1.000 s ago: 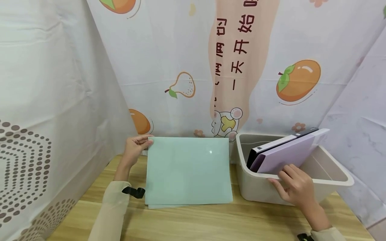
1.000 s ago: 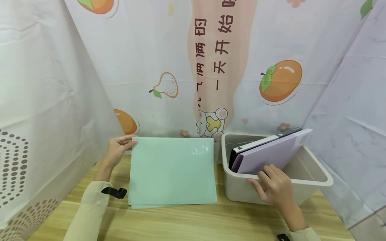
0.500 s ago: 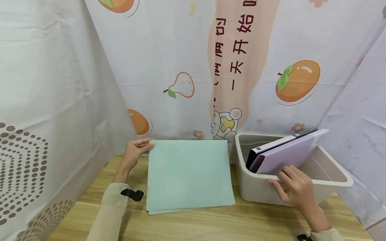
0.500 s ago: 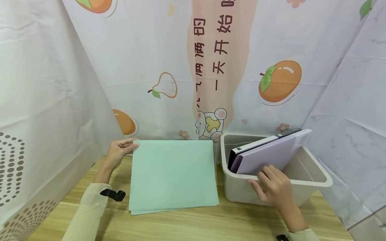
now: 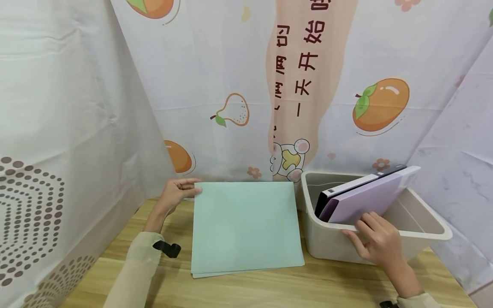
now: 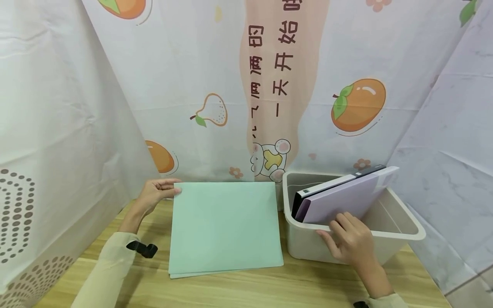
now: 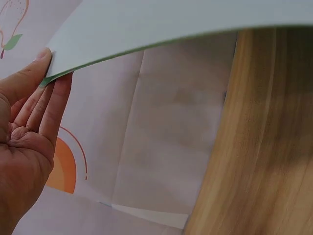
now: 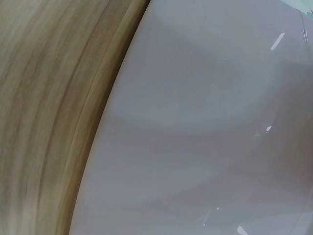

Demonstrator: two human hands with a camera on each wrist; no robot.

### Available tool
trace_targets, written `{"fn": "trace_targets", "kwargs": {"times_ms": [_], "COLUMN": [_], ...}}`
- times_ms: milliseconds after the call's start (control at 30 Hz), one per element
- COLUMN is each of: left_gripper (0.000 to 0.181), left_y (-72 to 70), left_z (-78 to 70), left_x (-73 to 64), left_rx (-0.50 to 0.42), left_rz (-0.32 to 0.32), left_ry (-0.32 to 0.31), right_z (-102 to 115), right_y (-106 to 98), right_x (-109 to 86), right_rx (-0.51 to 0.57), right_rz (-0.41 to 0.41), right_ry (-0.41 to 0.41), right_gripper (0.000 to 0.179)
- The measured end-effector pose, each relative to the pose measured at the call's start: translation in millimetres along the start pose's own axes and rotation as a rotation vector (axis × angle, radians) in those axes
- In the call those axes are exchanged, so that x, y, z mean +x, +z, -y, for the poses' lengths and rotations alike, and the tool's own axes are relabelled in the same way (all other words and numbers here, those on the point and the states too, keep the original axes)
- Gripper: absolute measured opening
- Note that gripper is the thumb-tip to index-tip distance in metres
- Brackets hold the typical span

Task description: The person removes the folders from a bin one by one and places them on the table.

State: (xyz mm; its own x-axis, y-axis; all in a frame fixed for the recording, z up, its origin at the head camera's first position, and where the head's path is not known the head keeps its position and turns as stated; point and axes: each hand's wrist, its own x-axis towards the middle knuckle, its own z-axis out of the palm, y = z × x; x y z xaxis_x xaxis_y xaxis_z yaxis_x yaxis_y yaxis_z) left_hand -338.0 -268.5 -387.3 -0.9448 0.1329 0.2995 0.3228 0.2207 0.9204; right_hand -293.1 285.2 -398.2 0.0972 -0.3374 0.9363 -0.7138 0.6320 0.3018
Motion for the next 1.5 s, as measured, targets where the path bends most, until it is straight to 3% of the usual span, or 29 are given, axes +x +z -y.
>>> {"fn": "trace_targets", "kwargs": {"times_ms": [333, 533, 1167, 1500], "left_gripper": [0.042, 0.036, 0.046, 0.043], "left_y": [10.2, 20.4, 21.1, 20.5], "left_z": [2.0, 1.7, 3.3, 6.0], "left_x": [6.6, 9.4, 6.0, 8.9], "left_rx": [0.054, 0.045, 0.014, 0.063], "left_rz": [-0.084, -0.127, -0.015, 0.013], "left_ry": [-0.078, -0.065, -0.126, -0.118], "right_z": [0, 1, 1, 1], "right_y": [1, -1, 0, 0], "right_x": [-0.8, -0.5, -1.8, -0.4], "right_rx": [0.002, 0.0, -0.006, 0.001], "right_rz": [-0.003, -0.007, -0.015, -0.023], "right_ry": [-0.002, -0.002, -0.003, 0.002], "right_gripper": [0.06, 0.06, 0.06, 0.06]}}
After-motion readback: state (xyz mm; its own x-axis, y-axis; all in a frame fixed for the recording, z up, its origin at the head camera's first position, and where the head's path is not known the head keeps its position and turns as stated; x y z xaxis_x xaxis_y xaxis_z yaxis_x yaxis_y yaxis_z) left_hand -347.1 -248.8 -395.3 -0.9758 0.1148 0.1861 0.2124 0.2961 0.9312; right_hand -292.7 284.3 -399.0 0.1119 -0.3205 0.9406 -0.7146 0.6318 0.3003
